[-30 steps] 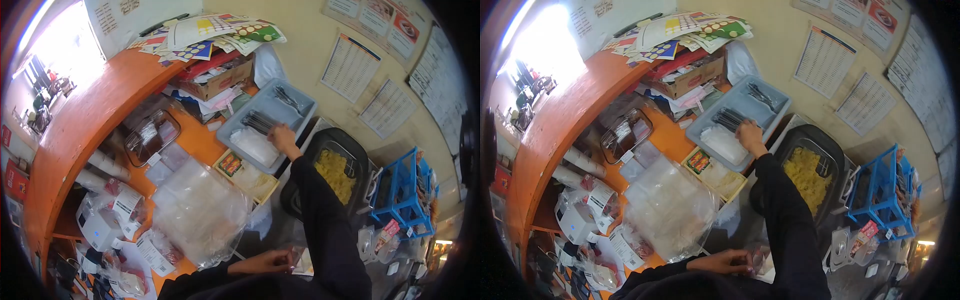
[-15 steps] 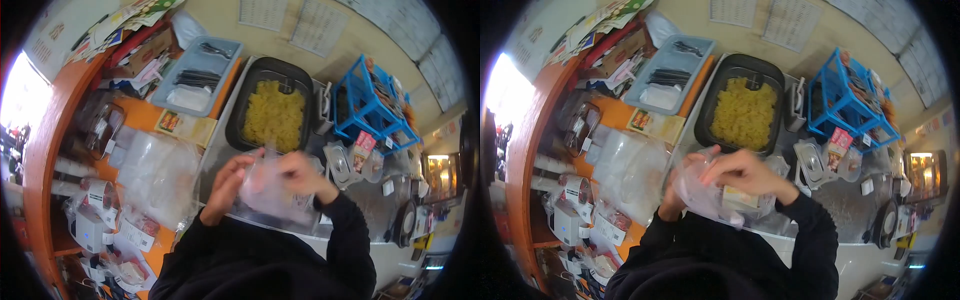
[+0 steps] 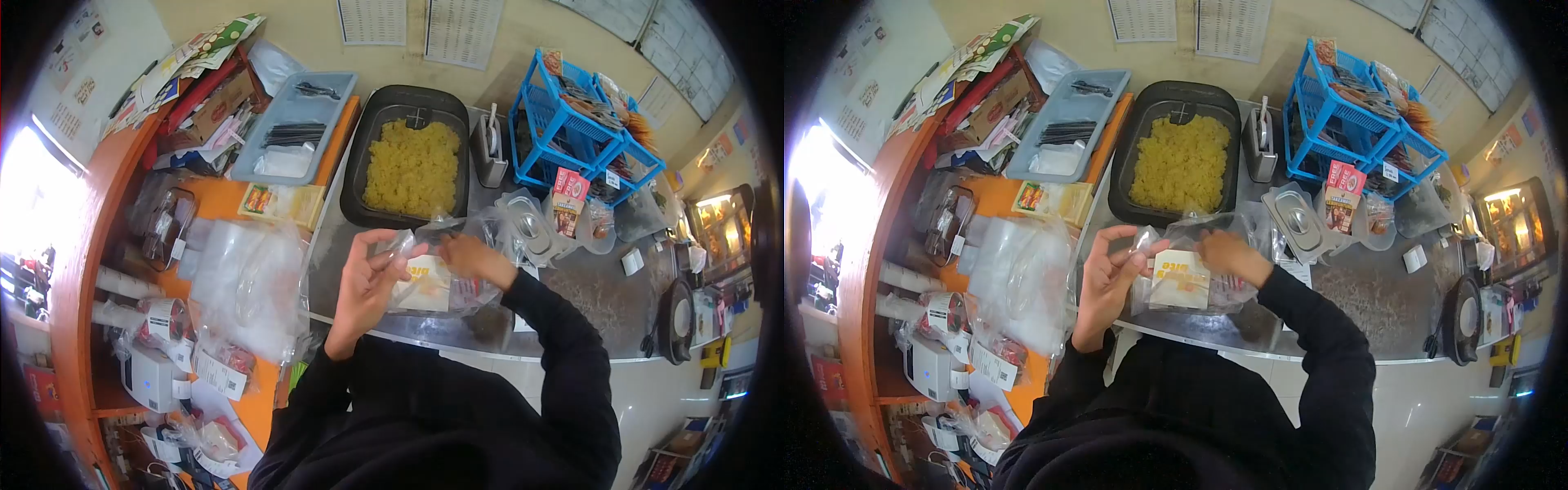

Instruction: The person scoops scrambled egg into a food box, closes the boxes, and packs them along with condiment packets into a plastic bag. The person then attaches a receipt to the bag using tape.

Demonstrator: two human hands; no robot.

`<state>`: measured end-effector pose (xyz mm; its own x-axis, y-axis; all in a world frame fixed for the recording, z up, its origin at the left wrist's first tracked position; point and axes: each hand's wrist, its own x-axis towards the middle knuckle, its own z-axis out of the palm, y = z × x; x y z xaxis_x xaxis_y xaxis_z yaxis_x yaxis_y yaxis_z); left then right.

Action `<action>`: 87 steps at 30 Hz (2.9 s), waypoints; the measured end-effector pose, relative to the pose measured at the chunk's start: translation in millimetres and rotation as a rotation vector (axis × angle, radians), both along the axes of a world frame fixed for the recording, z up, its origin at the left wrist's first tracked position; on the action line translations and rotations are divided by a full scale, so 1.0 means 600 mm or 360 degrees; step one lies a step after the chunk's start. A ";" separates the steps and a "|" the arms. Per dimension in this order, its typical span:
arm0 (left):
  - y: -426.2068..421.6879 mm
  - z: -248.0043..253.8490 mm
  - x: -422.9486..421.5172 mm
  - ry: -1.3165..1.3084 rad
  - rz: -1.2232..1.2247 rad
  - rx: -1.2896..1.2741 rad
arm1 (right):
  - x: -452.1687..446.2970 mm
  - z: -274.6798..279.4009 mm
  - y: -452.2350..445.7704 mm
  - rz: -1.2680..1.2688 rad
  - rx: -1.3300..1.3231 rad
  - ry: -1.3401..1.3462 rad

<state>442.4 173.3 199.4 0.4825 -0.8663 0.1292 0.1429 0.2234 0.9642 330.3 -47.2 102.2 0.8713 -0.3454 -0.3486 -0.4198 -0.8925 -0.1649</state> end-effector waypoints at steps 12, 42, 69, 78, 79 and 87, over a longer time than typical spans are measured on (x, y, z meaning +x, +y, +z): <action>0.065 0.031 -0.045 -0.0062 0.0350 -0.0154 | -0.211 0.220 -0.014 -0.0308 0.0729 -0.0595; 0.077 -0.064 -0.101 -0.1339 0.0015 -0.0379 | -0.191 0.166 0.229 -0.0521 0.1752 -0.1464; -0.032 -0.197 -0.296 -0.0961 -0.1298 -0.0136 | -0.029 0.136 0.199 0.1306 0.1120 -0.0795; -0.028 -0.178 -0.266 -0.1825 -0.0690 -0.0509 | 0.037 -0.208 0.109 0.1012 0.1836 0.1485; -0.026 -0.176 -0.245 -0.1887 -0.0522 -0.0412 | 0.046 -0.194 0.080 0.1121 0.1940 0.1277; 0.006 -0.138 0.031 -0.2355 0.0277 0.0944 | -0.061 -0.126 0.010 -0.0090 0.2323 -0.0816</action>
<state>461.1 176.6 116.6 0.3378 -0.9123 0.2315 -0.9367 -0.3018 0.1776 294.0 -41.1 26.7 0.9967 -0.0181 -0.0790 -0.0744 0.1808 -0.9807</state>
